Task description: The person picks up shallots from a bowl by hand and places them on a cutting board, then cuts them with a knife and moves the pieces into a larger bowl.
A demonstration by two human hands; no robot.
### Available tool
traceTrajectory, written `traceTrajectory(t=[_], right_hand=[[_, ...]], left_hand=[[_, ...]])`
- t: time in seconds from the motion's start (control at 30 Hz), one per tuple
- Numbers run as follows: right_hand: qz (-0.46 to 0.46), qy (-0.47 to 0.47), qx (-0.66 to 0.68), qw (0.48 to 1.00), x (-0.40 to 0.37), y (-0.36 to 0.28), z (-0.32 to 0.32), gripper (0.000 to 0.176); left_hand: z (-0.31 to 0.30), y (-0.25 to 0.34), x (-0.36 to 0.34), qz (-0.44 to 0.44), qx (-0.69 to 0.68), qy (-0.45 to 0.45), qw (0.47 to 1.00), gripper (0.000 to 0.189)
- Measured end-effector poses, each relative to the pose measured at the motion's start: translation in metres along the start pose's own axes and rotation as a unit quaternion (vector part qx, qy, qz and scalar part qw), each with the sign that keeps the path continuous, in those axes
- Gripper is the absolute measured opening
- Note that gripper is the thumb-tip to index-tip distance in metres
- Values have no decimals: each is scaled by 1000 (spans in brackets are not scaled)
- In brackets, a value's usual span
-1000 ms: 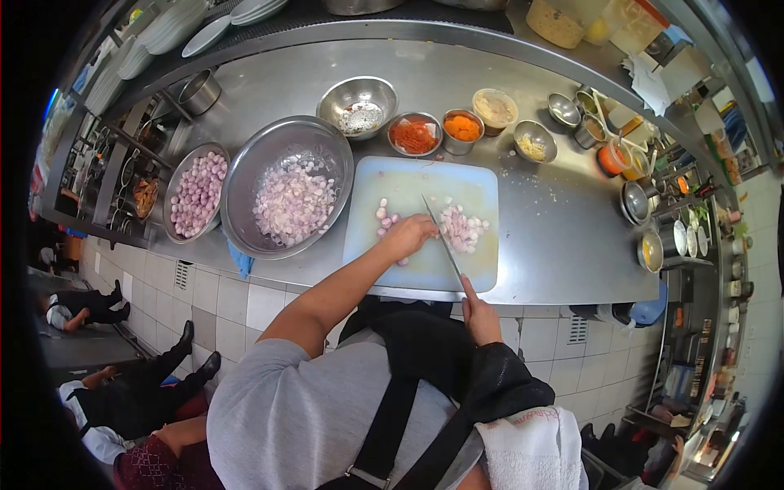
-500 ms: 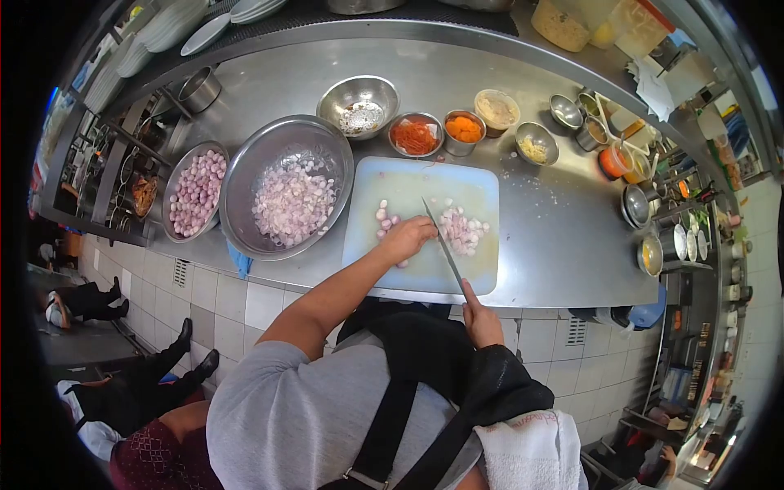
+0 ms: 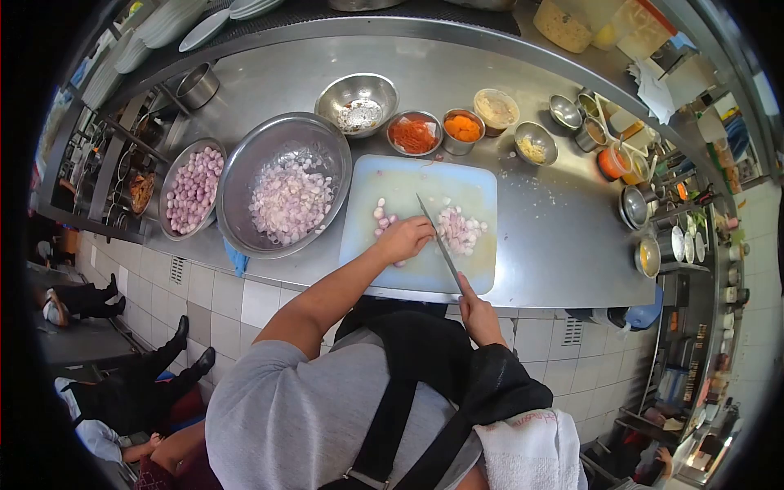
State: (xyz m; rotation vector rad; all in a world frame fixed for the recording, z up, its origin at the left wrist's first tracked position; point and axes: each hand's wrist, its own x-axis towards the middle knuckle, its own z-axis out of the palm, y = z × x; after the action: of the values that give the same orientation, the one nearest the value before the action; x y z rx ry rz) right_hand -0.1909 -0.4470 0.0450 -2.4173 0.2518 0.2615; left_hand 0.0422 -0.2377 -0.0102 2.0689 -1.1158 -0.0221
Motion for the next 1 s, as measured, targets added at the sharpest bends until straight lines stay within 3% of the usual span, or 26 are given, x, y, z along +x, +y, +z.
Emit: traceTrajectory(t=[0.3, 0.4, 0.6, 0.87, 1.0], right_hand=[[-33, 19, 43, 998, 1, 12, 6, 69], [30, -33, 16, 999, -2, 3, -9, 64], [-39, 10, 20, 999, -4, 14, 10, 70], [38, -36, -46, 998, -19, -11, -27, 66], [-11, 10, -52, 999, -43, 0, -29, 66]], left_hand=[[8, -10, -4, 26, 12, 26, 999, 9], [2, -5, -2, 38, 17, 10, 999, 8], [7, -16, -2, 56, 26, 0, 998, 11], [7, -18, 1, 54, 50, -11, 997, 13], [7, -17, 1, 51, 64, -15, 997, 15]])
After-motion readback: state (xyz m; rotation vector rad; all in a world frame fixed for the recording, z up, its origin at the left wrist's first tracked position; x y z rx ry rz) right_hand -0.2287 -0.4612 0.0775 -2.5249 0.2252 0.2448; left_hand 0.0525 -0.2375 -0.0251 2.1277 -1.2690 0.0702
